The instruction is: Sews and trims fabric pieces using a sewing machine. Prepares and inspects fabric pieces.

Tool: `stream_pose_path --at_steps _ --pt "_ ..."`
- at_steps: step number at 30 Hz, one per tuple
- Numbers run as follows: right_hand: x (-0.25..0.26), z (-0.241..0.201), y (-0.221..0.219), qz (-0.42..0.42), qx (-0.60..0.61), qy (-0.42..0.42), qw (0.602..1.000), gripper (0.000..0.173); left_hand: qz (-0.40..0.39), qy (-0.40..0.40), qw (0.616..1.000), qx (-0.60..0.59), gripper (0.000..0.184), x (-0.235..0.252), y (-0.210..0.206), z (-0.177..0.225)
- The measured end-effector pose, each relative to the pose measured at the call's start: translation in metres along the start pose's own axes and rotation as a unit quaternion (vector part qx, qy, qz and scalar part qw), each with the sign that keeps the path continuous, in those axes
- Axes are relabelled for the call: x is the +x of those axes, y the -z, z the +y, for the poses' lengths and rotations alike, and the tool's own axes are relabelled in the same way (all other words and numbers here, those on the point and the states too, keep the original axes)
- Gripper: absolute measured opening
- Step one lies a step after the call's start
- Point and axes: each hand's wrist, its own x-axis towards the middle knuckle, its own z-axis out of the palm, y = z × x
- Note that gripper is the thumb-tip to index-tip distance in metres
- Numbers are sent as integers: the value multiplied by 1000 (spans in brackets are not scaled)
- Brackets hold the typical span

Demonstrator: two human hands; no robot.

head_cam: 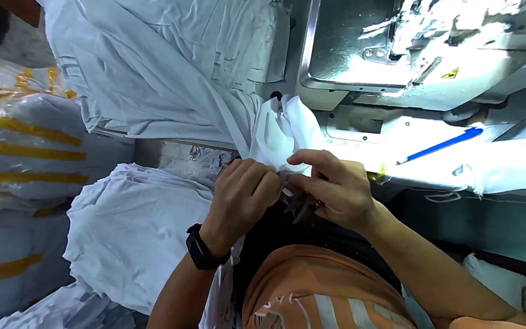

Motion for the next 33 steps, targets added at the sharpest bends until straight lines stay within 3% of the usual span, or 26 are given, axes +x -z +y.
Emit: stream_pose_path --at_steps 3,6,11,13,16,20,33 --pt "3 2 -1 18 22 -22 999 7 -18 -18 1000 -10 9 1 1 1" --pt "4 2 2 33 122 -98 987 6 -80 -21 996 22 6 2 6 0" --pt "4 6 16 21 160 -194 968 7 -217 34 973 76 39 -8 28 -26" --pt "4 6 18 15 170 -208 963 9 -195 65 978 34 38 -13 34 -33" --pt "5 6 17 7 188 -224 956 8 -119 99 985 -72 20 -16 30 -34" --pt "5 6 17 8 206 -249 946 9 -46 148 971 -184 12 -21 20 -37" --pt "-2 8 11 35 207 -281 936 10 61 235 926 -289 12 -32 -6 -32"
